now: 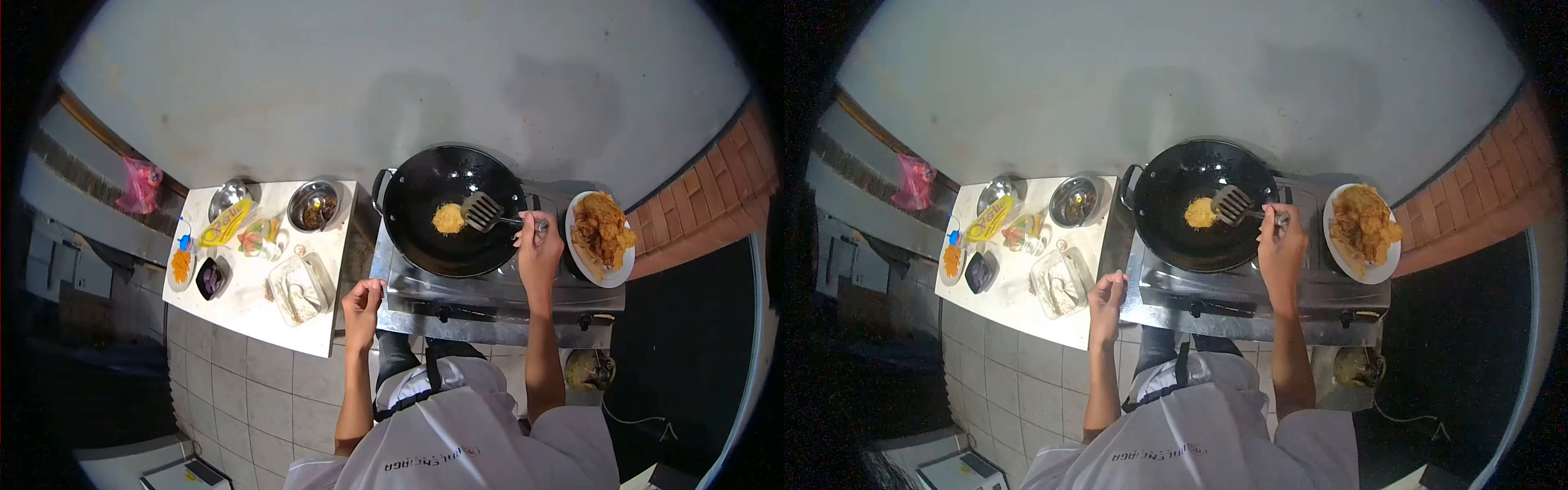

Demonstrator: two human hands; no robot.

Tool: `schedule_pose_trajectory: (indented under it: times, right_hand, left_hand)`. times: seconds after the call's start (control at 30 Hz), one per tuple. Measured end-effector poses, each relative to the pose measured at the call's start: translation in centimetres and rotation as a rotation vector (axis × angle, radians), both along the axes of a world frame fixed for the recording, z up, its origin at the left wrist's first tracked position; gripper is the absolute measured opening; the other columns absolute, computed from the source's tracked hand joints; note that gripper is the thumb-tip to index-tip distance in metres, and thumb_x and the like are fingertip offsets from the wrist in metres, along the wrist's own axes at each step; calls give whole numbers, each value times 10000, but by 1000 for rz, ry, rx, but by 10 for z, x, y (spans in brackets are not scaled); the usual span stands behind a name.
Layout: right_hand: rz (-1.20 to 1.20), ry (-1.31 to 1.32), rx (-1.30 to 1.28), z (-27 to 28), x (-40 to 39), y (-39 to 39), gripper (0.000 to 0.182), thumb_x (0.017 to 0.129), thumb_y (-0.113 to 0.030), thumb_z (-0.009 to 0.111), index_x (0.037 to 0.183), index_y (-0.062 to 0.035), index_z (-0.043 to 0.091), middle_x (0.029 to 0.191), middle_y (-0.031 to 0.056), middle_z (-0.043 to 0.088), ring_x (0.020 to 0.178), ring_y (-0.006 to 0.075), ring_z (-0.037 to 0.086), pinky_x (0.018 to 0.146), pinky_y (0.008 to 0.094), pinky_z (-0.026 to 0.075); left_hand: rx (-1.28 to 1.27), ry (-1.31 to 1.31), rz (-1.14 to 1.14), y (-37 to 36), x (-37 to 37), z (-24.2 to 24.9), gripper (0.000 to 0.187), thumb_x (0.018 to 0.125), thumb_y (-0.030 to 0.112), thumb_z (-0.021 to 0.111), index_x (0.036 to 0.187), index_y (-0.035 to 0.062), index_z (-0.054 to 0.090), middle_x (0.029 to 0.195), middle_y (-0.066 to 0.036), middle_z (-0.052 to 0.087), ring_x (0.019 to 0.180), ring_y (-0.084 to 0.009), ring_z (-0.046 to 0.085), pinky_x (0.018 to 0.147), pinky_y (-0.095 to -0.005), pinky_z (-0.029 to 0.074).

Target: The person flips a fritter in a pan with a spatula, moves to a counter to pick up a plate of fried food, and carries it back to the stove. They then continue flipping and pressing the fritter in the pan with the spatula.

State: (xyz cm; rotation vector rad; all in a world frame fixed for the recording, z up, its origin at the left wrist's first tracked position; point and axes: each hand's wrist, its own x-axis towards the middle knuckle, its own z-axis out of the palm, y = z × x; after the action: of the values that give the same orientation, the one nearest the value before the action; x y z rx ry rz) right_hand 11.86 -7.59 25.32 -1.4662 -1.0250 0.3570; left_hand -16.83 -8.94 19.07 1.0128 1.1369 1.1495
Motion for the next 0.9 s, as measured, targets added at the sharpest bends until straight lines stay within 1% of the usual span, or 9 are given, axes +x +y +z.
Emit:
schedule_pose_trajectory:
  times: [0.17, 0.23, 0.27, 0.3, 0.37, 0.4, 0.57, 0.67, 0.9]
  right_hand:
    - [-6, -124, -28, -12, 6, 4, 107, 928, -94, 567, 922, 13, 567, 727, 86, 618, 550, 123, 565, 498, 276, 445]
    - [4, -212, -50, -13, 9, 6, 118, 914, -91, 583, 898, 23, 559, 678, 116, 586, 526, 140, 557, 495, 305, 428]
    - [11, -180, -82, -3, 5, 5, 131, 908, -88, 583, 879, 33, 544, 690, 159, 574, 543, 226, 574, 521, 341, 429]
    - [8, -183, -82, -4, 7, 8, 131, 908, -88, 583, 879, 33, 544, 690, 159, 574, 543, 226, 574, 521, 341, 429]
    - [24, -315, -72, -5, 11, 15, 131, 904, -82, 577, 868, 37, 535, 718, 186, 575, 608, 328, 582, 565, 369, 440]
    - [48, -289, -106, 1, 9, 15, 140, 901, -85, 574, 864, 42, 530, 754, 211, 578, 692, 399, 579, 613, 400, 446]
    - [29, -407, -41, -14, 7, 32, 163, 902, -98, 576, 853, 51, 532, 751, 219, 593, 689, 391, 604, 597, 416, 445]
    - [14, -231, -80, -24, 1, 44, 158, 899, -89, 583, 828, 46, 544, 672, 201, 589, 625, 381, 603, 561, 408, 439]
    - [46, -216, -7, -21, -16, 63, 147, 887, -91, 600, 822, 30, 544, 647, 177, 574, 589, 360, 585, 554, 394, 437]
  left_hand:
    - [16, -18, 8, -8, 5, -2, 215, 964, 193, 562, 912, 0, 642, 728, 46, 508, 637, -23, 400, 563, -188, 303]
    - [28, -19, 5, -10, 7, -6, 220, 964, 196, 562, 915, -3, 642, 722, 48, 502, 639, -22, 400, 566, -184, 304]
    - [28, -22, 0, -11, 8, -7, 220, 964, 196, 562, 915, -3, 642, 722, 48, 502, 639, -22, 400, 566, -184, 304]
    - [27, -39, 0, -11, 9, -8, 223, 964, 198, 563, 917, -4, 643, 720, 49, 501, 639, -22, 400, 566, -183, 303]
    - [27, -58, 4, -13, 12, -8, 226, 964, 201, 563, 919, -5, 644, 719, 49, 500, 638, -21, 400, 567, -182, 302]
    - [29, -55, 4, -14, 14, -7, 228, 964, 203, 564, 919, -6, 644, 718, 50, 499, 637, -20, 397, 566, -182, 299]
    - [20, -60, -3, -18, 18, -4, 235, 964, 211, 565, 918, -6, 644, 719, 51, 498, 635, -19, 392, 563, -183, 290]
    - [35, -56, 12, -21, 19, -4, 233, 964, 208, 565, 914, -5, 646, 719, 53, 497, 638, -17, 392, 565, -182, 286]
    - [19, -6, 47, -23, 19, -1, 244, 956, 217, 579, 880, -1, 658, 718, 57, 504, 650, -18, 404, 580, -182, 298]
